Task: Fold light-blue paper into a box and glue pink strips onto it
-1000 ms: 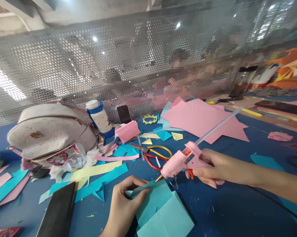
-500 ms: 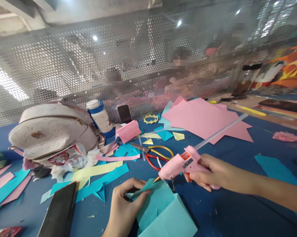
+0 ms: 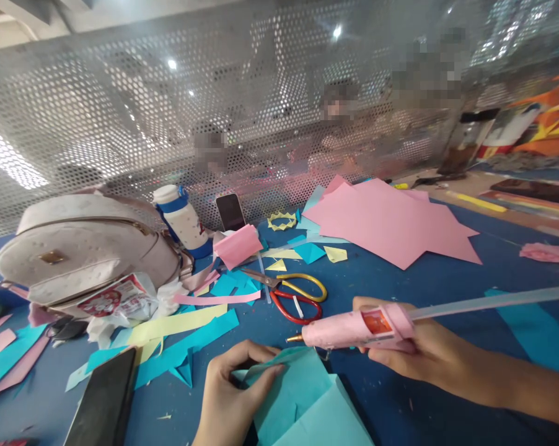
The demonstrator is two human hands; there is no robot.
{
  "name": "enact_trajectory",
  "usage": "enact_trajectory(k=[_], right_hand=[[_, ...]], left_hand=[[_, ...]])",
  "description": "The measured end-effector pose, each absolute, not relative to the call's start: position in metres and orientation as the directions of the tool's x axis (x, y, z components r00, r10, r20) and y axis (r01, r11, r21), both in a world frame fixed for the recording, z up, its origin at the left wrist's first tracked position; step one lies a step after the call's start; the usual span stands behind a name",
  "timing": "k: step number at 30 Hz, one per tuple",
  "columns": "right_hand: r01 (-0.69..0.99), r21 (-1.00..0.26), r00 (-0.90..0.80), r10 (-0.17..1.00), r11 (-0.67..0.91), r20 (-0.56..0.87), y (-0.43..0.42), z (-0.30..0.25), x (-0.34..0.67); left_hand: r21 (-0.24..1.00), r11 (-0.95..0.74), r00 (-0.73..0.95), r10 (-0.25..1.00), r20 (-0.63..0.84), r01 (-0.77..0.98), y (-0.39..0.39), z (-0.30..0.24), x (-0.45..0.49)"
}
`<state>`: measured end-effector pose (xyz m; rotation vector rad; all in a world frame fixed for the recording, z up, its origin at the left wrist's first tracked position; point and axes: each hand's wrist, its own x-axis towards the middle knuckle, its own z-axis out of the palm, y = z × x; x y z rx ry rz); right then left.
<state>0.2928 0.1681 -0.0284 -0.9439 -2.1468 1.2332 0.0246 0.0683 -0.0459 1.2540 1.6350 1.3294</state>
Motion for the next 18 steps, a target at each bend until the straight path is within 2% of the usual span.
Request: enact_trajectory(k=[4,8,15,18], right_hand=[[0.318,-0.887,-0.673,0.739,0.335,0.037,0.165,-0.025,0.29],[0.267,-0.904,-0.756,0.654,0.334,0.018,0.165,-0.022,0.288],[0.252,-0.916,-0.738,0.674,0.313,0.027,0.162,-0.021,0.284],[0.273,-0.91,-0.69,0.722,0.313,0.041,0.158,-0.017,0.281]], left_hand=[[0.966,0.032,-0.293,0.955,0.047,0.258,0.068,-0.045,0.025],[0.968,0.034,-0.301,0.953,0.043,0.247,0.068,-0.045,0.024],[0.967,0.04,-0.313,0.949,0.041,0.25,0.068,-0.046,0.024],[0.971,0.03,-0.315,0.948,0.047,0.236,0.068,-0.046,0.024]])
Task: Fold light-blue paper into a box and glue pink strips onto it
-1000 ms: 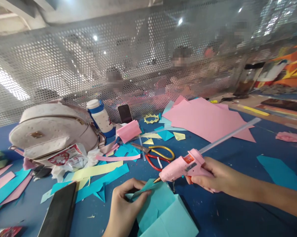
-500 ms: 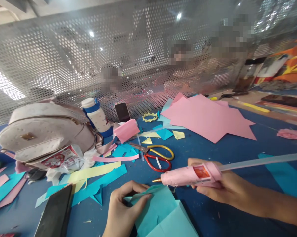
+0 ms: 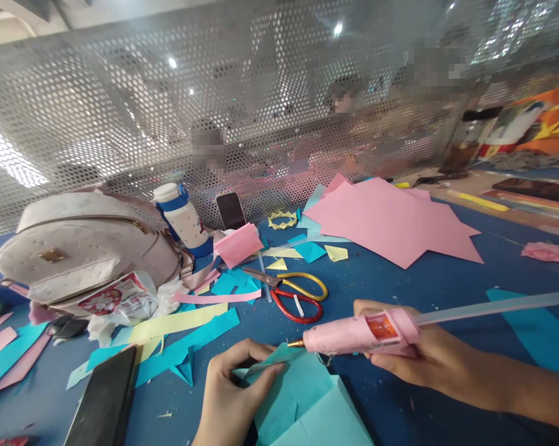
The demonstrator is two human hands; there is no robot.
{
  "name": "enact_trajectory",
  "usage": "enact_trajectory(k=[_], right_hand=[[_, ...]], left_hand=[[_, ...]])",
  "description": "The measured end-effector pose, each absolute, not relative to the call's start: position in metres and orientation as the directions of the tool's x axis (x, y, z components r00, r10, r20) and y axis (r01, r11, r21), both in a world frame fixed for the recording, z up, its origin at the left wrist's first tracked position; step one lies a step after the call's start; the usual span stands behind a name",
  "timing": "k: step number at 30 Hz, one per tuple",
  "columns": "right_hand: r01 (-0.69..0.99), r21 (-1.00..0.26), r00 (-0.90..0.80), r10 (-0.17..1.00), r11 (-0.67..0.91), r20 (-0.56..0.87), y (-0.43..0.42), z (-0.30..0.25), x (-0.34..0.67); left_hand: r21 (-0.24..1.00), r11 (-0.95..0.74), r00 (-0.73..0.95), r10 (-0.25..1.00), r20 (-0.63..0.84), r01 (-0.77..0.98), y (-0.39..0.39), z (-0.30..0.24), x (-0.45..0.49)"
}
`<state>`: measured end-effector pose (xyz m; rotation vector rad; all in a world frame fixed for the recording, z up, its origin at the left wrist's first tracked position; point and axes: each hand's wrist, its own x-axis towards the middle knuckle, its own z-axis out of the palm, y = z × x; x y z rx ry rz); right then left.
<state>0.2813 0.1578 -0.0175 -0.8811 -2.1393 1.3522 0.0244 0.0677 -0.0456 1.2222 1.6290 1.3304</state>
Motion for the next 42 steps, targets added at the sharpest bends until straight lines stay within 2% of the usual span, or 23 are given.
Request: enact_trajectory(k=[11,21,36,42], right_hand=[[0.393,-0.832,-0.639,0.767,0.393,0.06,0.156,-0.017,0.284],[0.38,-0.804,-0.661,0.742,0.458,0.11,0.158,-0.024,0.286],[0.379,-0.799,-0.669,0.735,0.466,0.111,0.16,-0.024,0.285],[0.337,-0.762,-0.751,0.646,0.553,0.137,0.167,-0.022,0.29]], left_hand=[[0.972,0.002,-0.321,0.944,0.075,0.233,0.068,-0.047,0.025],[0.97,-0.014,-0.312,0.946,0.092,0.244,0.067,-0.049,0.024],[0.975,-0.023,-0.332,0.938,0.097,0.221,0.067,-0.046,0.025],[0.983,-0.035,-0.353,0.931,0.097,0.179,0.067,-0.046,0.026]])
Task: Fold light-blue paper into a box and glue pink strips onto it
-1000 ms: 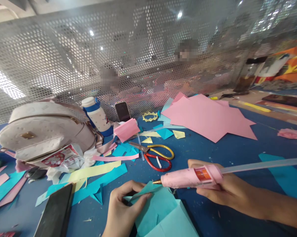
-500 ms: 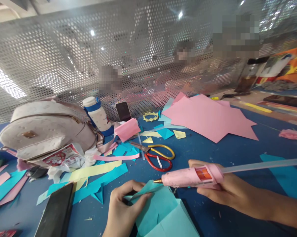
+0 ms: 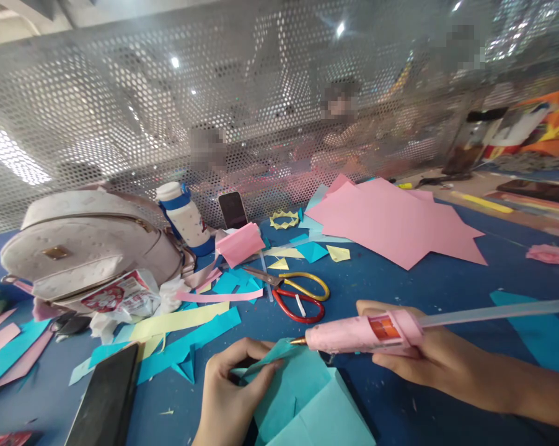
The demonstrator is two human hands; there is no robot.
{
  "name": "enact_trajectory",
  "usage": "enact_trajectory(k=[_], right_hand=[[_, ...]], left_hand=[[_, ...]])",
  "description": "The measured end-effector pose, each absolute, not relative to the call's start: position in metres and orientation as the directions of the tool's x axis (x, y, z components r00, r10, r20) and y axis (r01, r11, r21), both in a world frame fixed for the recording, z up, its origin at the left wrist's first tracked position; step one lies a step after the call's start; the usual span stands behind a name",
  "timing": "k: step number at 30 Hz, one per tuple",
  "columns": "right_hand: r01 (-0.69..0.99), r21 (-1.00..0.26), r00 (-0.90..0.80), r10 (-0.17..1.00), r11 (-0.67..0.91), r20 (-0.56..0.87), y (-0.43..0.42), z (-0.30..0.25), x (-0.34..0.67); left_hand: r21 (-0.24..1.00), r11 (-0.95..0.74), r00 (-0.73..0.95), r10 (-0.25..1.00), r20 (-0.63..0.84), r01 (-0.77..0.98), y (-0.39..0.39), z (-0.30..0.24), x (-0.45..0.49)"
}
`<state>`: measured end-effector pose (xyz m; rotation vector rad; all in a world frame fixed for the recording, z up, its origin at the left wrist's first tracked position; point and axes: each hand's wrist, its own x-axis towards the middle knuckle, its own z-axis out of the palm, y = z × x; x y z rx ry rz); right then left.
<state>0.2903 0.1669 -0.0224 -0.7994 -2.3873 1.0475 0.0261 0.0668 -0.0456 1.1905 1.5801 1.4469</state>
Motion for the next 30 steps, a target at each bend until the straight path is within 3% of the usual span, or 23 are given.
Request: enact_trajectory(k=[12,16,19,25,30], right_hand=[[0.32,-0.739,-0.749,0.636,0.593,0.186,0.172,-0.018,0.29],[0.329,-0.76,-0.702,0.684,0.561,0.2,0.169,-0.015,0.289],[0.381,-0.742,-0.674,0.716,0.551,0.185,0.168,-0.01,0.289],[0.418,-0.637,-0.761,0.632,0.648,0.144,0.175,-0.005,0.294],[0.447,-0.649,-0.735,0.667,0.615,0.125,0.174,-0.006,0.294]], left_hand=[[0.973,-0.042,-0.366,0.922,0.125,0.226,0.067,-0.045,0.025],[0.973,-0.037,-0.377,0.918,0.123,0.228,0.067,-0.045,0.024],[0.976,-0.03,-0.377,0.92,0.111,0.217,0.067,-0.045,0.024],[0.974,-0.027,-0.36,0.926,0.109,0.225,0.068,-0.043,0.023],[0.971,-0.049,-0.349,0.928,0.131,0.232,0.068,-0.044,0.022]])
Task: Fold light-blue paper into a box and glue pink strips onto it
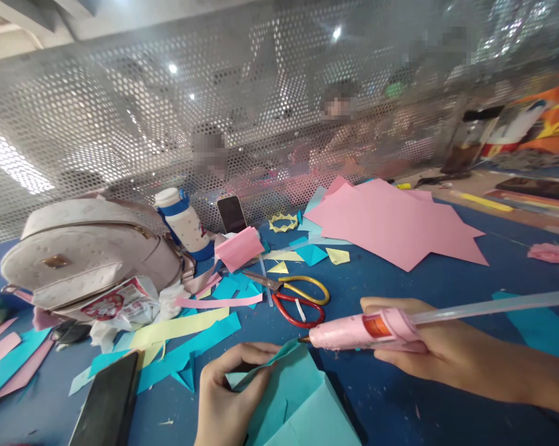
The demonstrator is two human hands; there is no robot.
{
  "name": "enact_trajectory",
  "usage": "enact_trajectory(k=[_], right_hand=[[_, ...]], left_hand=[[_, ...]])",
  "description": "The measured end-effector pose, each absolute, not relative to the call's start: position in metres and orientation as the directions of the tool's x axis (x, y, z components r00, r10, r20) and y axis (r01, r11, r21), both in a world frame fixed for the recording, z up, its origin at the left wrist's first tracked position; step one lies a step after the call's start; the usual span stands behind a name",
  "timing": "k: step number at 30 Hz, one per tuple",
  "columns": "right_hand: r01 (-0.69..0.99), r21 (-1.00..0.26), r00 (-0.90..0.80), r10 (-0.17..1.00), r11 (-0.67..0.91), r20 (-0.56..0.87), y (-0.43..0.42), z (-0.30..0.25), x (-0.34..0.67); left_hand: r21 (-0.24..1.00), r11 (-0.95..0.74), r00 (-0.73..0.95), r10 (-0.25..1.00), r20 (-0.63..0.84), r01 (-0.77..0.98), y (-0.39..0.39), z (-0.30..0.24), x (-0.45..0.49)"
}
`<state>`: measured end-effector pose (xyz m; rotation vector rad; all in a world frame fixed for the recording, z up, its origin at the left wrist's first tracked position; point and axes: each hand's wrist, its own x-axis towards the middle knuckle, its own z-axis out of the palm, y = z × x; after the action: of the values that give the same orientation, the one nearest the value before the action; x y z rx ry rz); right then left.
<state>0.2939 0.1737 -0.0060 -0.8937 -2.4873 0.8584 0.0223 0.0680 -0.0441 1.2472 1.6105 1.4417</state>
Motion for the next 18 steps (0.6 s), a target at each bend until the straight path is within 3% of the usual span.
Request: enact_trajectory(k=[12,18], right_hand=[[0.463,-0.621,-0.765,0.638,0.633,0.08,0.184,0.004,0.296],[0.268,-0.895,-0.815,0.579,0.356,-0.014,0.181,0.01,0.29]], left_hand=[[0.967,-0.058,-0.355,0.923,0.147,0.248,0.069,-0.045,0.021],[0.974,-0.03,-0.384,0.916,0.117,0.225,0.071,-0.046,0.021]])
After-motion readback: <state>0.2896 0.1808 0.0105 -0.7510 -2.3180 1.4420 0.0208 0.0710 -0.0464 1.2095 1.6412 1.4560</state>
